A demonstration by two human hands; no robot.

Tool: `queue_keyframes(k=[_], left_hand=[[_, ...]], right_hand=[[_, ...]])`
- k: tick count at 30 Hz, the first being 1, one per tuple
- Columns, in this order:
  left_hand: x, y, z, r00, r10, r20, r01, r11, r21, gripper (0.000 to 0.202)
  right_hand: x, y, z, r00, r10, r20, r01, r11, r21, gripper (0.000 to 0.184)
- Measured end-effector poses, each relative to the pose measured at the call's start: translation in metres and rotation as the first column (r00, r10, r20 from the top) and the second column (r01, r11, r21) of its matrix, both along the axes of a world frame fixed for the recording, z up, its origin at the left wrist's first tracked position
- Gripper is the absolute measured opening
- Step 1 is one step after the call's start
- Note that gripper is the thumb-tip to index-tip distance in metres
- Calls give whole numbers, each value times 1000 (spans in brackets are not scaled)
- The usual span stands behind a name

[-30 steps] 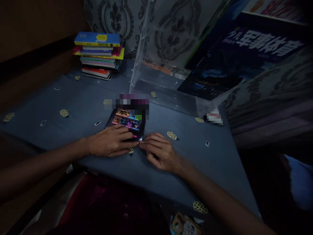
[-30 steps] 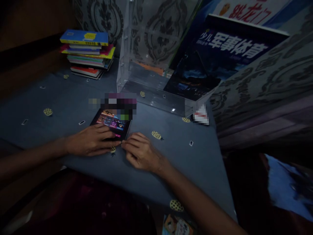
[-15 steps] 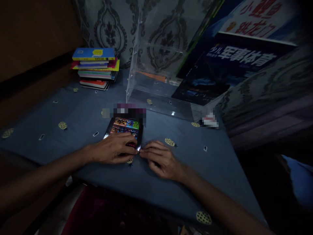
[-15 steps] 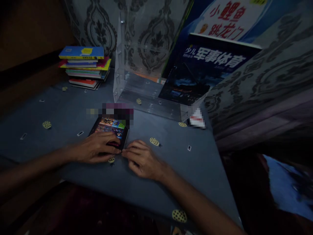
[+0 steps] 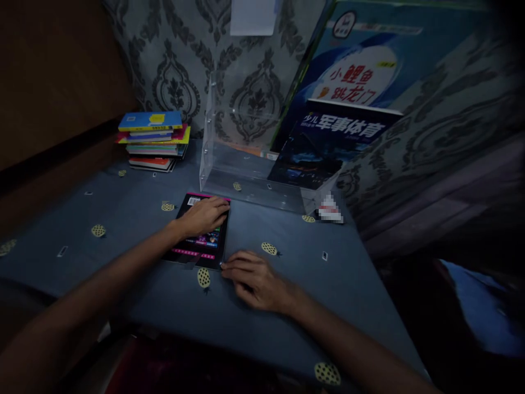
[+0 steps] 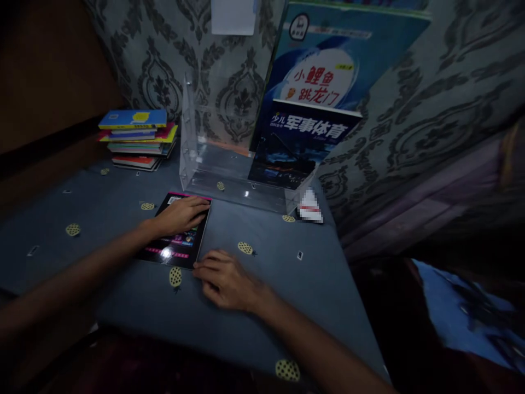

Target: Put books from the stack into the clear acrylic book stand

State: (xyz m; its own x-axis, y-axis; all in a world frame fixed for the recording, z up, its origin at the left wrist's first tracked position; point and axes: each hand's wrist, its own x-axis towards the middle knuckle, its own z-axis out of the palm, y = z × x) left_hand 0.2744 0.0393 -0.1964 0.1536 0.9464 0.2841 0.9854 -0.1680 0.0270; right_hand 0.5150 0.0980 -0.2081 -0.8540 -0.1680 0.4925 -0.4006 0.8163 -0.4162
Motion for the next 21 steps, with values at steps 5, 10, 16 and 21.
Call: queue_keyframes(k=[5,10,16,21], left_hand=[[-8,14,-9,998,12,55,-15,998,61,30],[-16,6,-19,981,-40,187,17,992,126,32],[-19,2,-22,969,-25,247,-20,984,178,31],[-14,2,-20,976,19,216,-54,986,156,29]], right_hand=[[-1,1,-3,1000,-27,13,27,998,-51,30],[-18,16,-5,992,-116,40,116,993,-3,31],[-68,64,-11,949,-298,99,297,955,23,34],[-94,85,-14,901,-411,139,410,911,37,37]])
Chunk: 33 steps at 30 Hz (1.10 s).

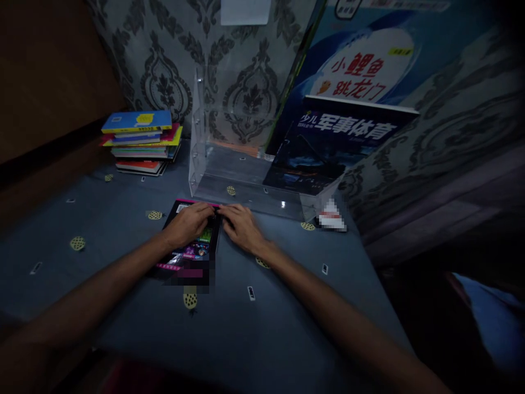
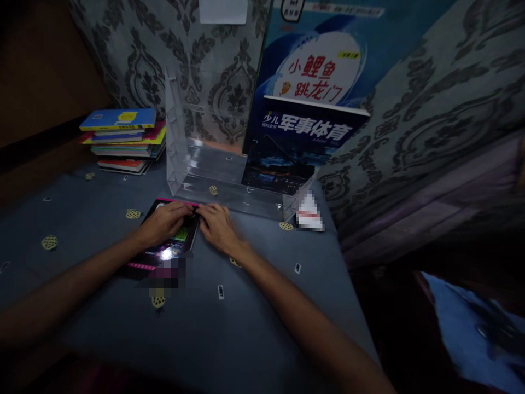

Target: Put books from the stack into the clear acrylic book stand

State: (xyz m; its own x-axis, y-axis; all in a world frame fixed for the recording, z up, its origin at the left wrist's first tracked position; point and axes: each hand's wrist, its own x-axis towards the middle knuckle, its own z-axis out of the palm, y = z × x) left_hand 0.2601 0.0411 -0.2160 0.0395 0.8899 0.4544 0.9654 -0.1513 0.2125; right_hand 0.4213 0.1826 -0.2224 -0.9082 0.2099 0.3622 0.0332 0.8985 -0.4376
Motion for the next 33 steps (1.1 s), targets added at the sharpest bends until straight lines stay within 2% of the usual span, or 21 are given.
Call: queue_keyframes(k=[2,4,8,11,15,19,22,29,33], left_hand=[[1,-1,3,998,48,-28,-48,998,-29,29],[0,-2,7,987,143,-69,-147,987,-62,28],[-12,-5,20,908,379,-180,-403,907,-124,25],[-26,-7,26,855,453,-254,-494,859,-132,23],[-29,-7,24,887,368,-278,-415,900,-132,24],[-11,0,22,945,195,-261,-242,956,-164,26],[4,6,21,961,94,-259,-149,968,-202,29],[12,10,11,966,95,-242,-136,978,-157,32],[10,9,10,969,56,-240,-92,985,-144,29]], right_hand=[[-1,1,-1,1000,1,2,-1,1000,-7,38],[0,1,-2,1000,-3,-10,3,1000,-16,37],[1,3,-5,999,-13,-48,12,1000,-17,34],[1,5,-6,998,-3,-56,2,1000,-21,32],[1,5,-7,998,11,-57,-12,1000,-22,32],[3,6,-10,997,20,-73,-23,999,-39,34],[3,8,-12,996,18,-92,-24,998,-62,36],[0,16,-13,998,66,-23,-67,994,-87,49],[1,14,-8,1000,24,-17,-25,995,-97,41]])
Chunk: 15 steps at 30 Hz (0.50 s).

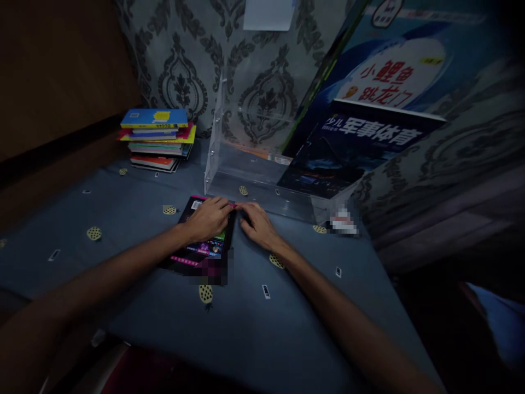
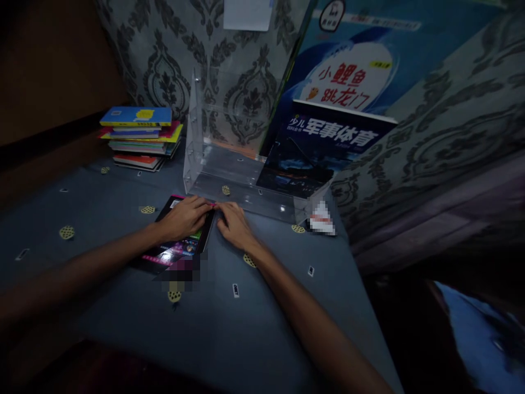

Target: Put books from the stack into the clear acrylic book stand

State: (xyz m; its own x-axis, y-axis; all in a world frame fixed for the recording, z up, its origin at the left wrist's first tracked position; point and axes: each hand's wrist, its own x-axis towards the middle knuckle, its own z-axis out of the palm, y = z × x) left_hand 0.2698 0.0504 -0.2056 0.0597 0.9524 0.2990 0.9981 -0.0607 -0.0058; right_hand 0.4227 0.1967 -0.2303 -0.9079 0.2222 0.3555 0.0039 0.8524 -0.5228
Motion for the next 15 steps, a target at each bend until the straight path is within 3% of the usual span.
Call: queue_keyframes(k=[3,6,8,10,13,15], left_hand=[[-10,-5,3,991,-133,28,132,991,15,29],[-25,-15,6,939,-336,76,335,942,19,31],[-30,-22,9,913,-397,89,398,917,14,31],[-27,-28,11,936,-347,58,348,938,-6,28],[-3,-33,15,991,-128,-42,126,991,-47,27],[18,-34,17,996,7,-93,-14,997,-75,34]], right_hand=[[6,-7,5,1000,-25,-14,24,1000,-19,34],[17,-18,8,999,-26,-46,22,996,-81,33],[24,-25,9,998,-31,-59,22,990,-141,35],[28,-29,9,997,-38,-65,25,980,-198,38],[29,-30,9,998,-27,-62,9,961,-277,41],[28,-29,9,998,-12,-57,-6,948,-317,42]])
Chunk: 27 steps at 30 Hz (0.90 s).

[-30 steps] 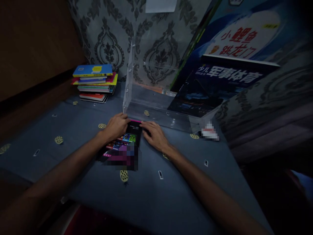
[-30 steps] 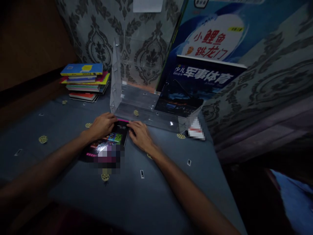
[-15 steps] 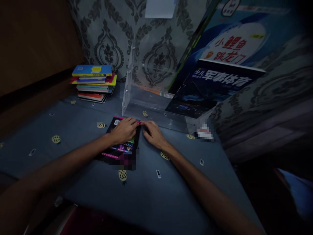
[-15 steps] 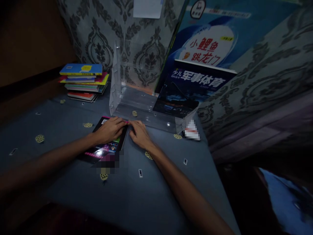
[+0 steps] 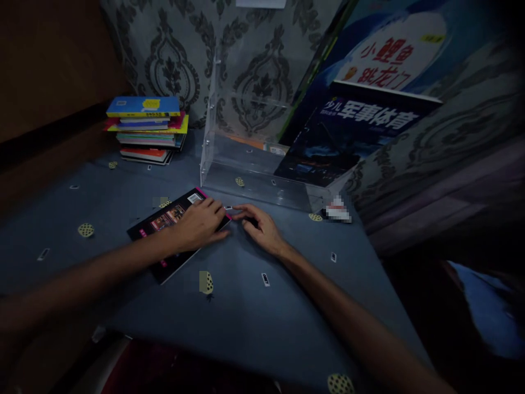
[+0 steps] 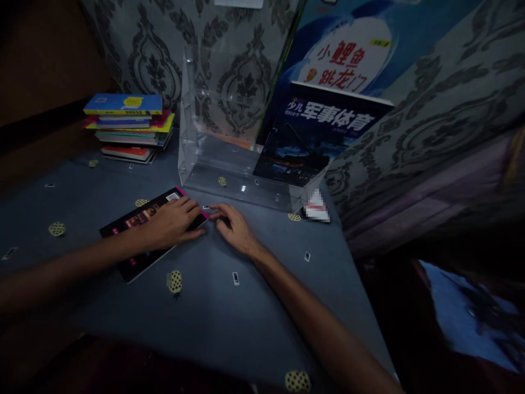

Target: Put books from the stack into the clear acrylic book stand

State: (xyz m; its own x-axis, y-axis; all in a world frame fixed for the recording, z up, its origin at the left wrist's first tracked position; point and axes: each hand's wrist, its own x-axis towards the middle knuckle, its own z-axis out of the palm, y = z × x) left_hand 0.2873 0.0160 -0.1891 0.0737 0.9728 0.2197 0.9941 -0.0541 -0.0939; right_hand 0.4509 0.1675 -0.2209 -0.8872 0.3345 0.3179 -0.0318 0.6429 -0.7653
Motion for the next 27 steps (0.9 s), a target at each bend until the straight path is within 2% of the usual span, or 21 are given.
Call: queue_keyframes(k=[3,6,19,23,27], left_hand=[[23,1,2,992,126,-27,-127,990,-52,29],[30,3,3,981,192,-17,-193,977,-90,21],[19,2,0,991,132,-32,-133,991,-35,31],[21,2,2,987,157,-28,-158,986,-47,31],[23,1,0,983,182,-28,-184,982,-51,28]], right_hand=[[-1,2,0,1000,22,11,-22,999,-30,40],[-1,3,1,999,47,9,-47,998,-38,39],[5,-6,4,998,1,-64,-4,999,-49,47],[7,-10,7,996,30,-79,-26,998,49,51],[6,-11,6,992,98,-80,-73,961,267,55]])
